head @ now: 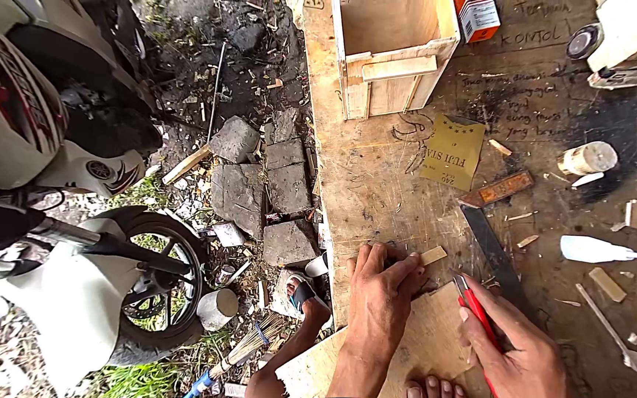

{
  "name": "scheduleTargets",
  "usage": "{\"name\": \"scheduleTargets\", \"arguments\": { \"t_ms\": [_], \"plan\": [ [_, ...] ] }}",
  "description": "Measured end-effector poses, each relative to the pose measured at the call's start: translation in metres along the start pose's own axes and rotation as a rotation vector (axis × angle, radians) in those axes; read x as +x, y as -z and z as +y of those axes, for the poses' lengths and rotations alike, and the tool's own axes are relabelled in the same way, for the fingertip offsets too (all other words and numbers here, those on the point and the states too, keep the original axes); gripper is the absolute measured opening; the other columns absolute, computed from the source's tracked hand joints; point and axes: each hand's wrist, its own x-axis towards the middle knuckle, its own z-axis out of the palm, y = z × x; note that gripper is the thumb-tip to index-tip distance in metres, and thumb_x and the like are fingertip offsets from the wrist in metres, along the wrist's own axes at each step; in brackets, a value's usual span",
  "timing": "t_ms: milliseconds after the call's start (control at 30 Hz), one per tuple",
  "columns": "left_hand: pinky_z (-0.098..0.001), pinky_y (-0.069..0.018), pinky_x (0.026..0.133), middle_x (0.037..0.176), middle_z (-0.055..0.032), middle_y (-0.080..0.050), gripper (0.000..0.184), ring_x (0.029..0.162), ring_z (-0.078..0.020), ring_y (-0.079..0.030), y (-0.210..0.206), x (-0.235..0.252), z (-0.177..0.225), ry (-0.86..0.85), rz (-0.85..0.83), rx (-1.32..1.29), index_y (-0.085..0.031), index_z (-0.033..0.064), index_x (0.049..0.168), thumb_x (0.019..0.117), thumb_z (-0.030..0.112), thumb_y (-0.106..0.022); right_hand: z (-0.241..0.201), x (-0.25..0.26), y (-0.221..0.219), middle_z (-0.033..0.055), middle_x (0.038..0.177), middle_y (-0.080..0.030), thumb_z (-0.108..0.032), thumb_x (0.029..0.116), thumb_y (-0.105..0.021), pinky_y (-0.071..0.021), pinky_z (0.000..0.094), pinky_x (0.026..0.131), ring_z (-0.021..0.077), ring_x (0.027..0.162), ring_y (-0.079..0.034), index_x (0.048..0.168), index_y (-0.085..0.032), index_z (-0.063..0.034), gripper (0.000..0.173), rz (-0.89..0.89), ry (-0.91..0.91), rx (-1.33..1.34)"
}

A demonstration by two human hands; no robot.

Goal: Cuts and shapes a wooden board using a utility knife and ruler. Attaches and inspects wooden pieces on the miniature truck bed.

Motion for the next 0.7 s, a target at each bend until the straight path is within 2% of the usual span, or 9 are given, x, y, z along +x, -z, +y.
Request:
{"name": "scheduleTargets", "arguments": {
  "t_ms": [333,533,700],
  "plan": [
    [-0.0367,-0.0438,0.082,0.095,0.0094,-0.069,0.016,0.09,-0.0075,-0.061,0.005,0.005,0.001,-0.034,-0.015,0.075,-0.082,0.0259,0.102,0.0981,0.03,-0.066,-0.003,0.002,-0.005,0.0124,0.094,-0.069,-0.008,0.0948,-0.063,-0.0607,0.0245,0.054,0.0087,0.06,-0.066,0.135,-0.065,0.0026,0.041,0.019,-0.049,0.025],
    [-0.0374,-0.0446,0.084,0.1,0.0092,-0.069,0.011,0.094,-0.0091,-0.061,-0.003,-0.003,0.001,-0.015,0.043,0.066,-0.082,0.0286,0.099,0.0919,0.03,-0.074,-0.008,0.01,0.0,0.0124,0.098,-0.071,-0.011,0.0967,-0.061,-0.0616,0.0259,0.056,0.0098,0.063,-0.068,0.137,-0.065,-0.0007,0.041,-0.03,0.016,-0.039],
    [-0.0393,-0.0439,0.087,0.1,0.0102,-0.068,0.01,0.096,-0.01,-0.06,-0.004,-0.003,0.005,0.034,0.027,0.069,-0.08,0.03,0.098,0.09,0.033,-0.075,-0.009,0.024,-0.006,0.0069,0.085,-0.069,-0.017,0.0944,-0.058,-0.0559,0.0239,0.054,0.01,0.061,-0.063,0.132,-0.071,-0.0082,0.041,0.026,0.127,-0.262]
  ]
}}
